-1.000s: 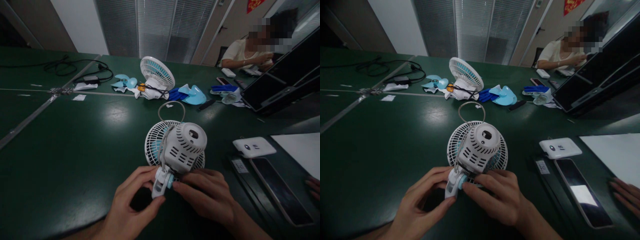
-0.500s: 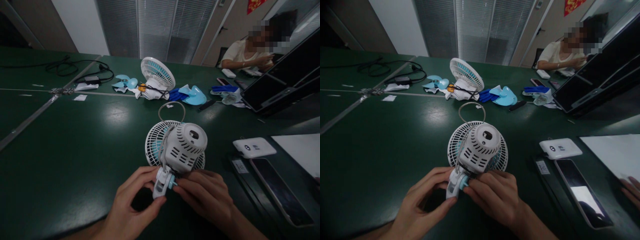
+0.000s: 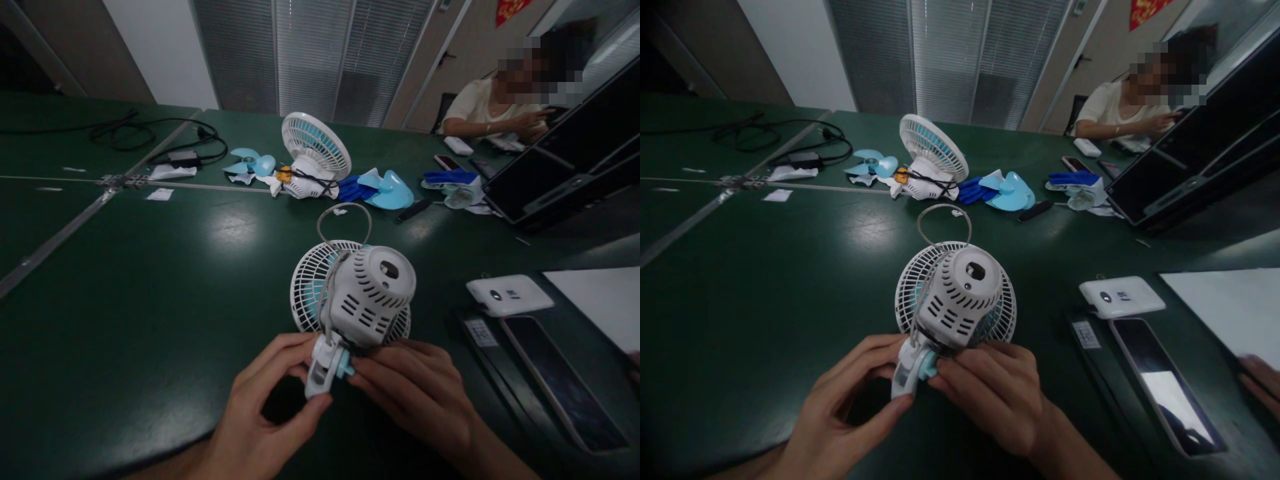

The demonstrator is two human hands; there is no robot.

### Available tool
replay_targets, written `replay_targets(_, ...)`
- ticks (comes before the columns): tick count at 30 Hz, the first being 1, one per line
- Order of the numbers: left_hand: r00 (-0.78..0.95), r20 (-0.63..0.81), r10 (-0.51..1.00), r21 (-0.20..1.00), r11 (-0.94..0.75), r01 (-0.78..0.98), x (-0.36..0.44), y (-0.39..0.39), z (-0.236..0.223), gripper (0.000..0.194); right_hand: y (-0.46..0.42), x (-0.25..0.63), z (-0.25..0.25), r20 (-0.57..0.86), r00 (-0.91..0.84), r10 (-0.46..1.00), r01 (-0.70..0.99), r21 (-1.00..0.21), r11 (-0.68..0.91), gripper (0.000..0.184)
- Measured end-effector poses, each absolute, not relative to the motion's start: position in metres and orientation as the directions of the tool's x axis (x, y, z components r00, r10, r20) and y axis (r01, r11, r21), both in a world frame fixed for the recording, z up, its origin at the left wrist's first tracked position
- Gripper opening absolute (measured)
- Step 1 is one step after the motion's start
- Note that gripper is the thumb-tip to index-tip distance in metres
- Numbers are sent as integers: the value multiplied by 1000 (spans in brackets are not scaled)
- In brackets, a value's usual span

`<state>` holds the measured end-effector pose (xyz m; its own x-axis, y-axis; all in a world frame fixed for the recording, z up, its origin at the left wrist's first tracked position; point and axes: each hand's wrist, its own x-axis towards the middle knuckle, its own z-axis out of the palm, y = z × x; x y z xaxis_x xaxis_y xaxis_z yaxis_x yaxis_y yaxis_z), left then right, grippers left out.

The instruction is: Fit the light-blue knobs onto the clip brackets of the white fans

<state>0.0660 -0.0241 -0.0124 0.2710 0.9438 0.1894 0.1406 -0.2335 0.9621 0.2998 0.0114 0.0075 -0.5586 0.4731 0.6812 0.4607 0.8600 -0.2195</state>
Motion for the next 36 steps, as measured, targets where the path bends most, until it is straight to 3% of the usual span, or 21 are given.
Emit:
replay_targets(4, 269, 197, 943, 962, -238, 131, 65, -24, -14, 51, 10, 296, 9, 671, -538, 510, 489, -245, 837, 3)
replay_targets(12, 270, 196, 943, 964, -236, 125, 65, -25, -10, 50, 14, 308, 16, 628, -682, 375, 400, -109, 910, 22)
replay_targets(17, 265, 201, 943, 965, -237, 114, 66, -25, -14, 49, 15, 308, 5, 642, -636, 429, 424, -174, 889, 21)
replay_targets(21, 271, 193, 943, 966, -231, 116, 66, -25, -15, 50, 13, 298, 5, 684, -545, 484, 476, -223, 851, 5)
replay_targets(25, 266, 192, 945, 965, -231, 124, 66, -25, -12, 49, 13, 296, 7, 677, -547, 492, 466, -242, 851, 1)
replay_targets(32, 269, 191, 944, 964, -232, 127, 65, -24, -15, 49, 14, 309, 11, 623, -682, 383, 398, -124, 909, 23)
replay_targets(36, 264, 194, 945, 963, -235, 131, 65, -25, -14, 49, 13, 305, 7, 660, -598, 454, 459, -181, 870, 14)
